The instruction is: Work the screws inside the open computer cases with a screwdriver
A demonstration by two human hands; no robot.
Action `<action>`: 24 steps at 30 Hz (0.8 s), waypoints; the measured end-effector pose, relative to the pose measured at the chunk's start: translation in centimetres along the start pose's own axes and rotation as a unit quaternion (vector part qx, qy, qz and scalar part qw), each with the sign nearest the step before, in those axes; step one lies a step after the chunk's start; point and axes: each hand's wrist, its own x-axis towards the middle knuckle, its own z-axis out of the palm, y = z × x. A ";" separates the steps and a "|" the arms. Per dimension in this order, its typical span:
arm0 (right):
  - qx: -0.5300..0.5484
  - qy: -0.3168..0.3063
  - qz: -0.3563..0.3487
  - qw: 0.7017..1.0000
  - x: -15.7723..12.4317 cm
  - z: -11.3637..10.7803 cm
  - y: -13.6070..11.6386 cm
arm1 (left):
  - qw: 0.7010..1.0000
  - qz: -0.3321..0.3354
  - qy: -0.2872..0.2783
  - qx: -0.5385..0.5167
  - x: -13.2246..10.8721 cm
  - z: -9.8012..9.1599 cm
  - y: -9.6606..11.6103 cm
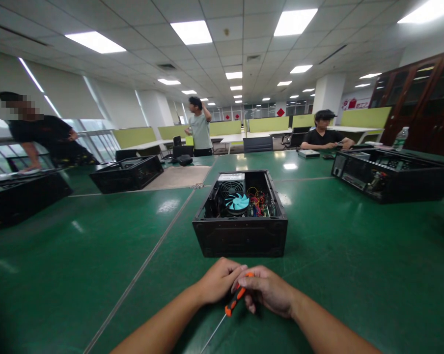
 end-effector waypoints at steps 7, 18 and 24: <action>0.011 0.007 0.019 1.000 -0.1 0.1 -0.3 | 0.974 0.019 0.173 0.147 -0.7 -7.5 7.7; -0.005 -0.059 -0.074 0.995 -2.4 2.5 -5.4 | 0.932 -0.086 0.150 0.320 1.0 -10.9 7.5; -0.160 0.043 -0.303 0.938 -10.1 3.3 -13.9 | 0.930 -0.068 0.005 0.362 -4.6 -10.6 13.0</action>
